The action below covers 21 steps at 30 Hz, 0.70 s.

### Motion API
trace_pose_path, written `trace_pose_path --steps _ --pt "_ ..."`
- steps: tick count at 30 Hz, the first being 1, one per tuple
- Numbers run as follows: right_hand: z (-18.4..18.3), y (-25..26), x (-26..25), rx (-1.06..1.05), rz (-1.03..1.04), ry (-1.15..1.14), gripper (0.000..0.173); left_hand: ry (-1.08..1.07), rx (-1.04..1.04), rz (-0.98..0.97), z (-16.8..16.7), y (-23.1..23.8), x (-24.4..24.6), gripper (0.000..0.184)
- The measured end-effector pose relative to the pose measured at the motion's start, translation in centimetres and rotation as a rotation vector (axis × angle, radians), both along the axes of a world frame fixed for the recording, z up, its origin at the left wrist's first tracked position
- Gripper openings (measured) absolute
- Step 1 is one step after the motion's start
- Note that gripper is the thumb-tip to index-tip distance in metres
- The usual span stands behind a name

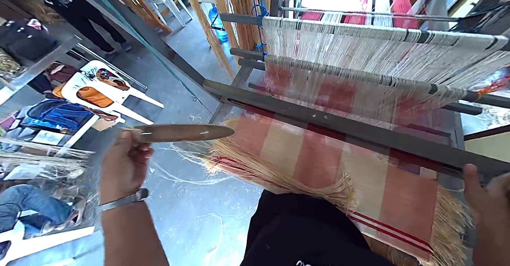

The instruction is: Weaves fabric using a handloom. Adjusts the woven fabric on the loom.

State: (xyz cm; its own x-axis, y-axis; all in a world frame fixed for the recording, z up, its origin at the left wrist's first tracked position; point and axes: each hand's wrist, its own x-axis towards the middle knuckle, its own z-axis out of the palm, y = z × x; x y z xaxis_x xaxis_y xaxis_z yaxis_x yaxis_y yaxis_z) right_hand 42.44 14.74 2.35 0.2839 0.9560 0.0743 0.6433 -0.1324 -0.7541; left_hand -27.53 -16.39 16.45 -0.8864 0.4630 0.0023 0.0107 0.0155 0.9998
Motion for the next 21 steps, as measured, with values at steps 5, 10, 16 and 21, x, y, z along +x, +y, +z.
trace_pose_path --steps 5,10,16,21 --pt "-2.0 2.5 -2.0 0.060 -0.182 -0.065 0.102 -0.256 -0.004 0.042 -7.7 6.7 0.1 0.031" --pt "-2.2 7.4 -1.8 0.110 -0.152 -0.062 0.106 -0.447 0.145 0.104 -11.2 13.4 0.0 0.033" --pt "-1.2 14.5 -2.7 0.294 -0.062 0.034 0.108 -0.385 0.265 0.244 -15.2 20.5 -2.9 0.042" --pt "-1.0 14.5 -2.4 0.294 -0.060 0.091 0.106 -0.325 0.228 0.298 -17.8 23.5 -6.0 0.046"
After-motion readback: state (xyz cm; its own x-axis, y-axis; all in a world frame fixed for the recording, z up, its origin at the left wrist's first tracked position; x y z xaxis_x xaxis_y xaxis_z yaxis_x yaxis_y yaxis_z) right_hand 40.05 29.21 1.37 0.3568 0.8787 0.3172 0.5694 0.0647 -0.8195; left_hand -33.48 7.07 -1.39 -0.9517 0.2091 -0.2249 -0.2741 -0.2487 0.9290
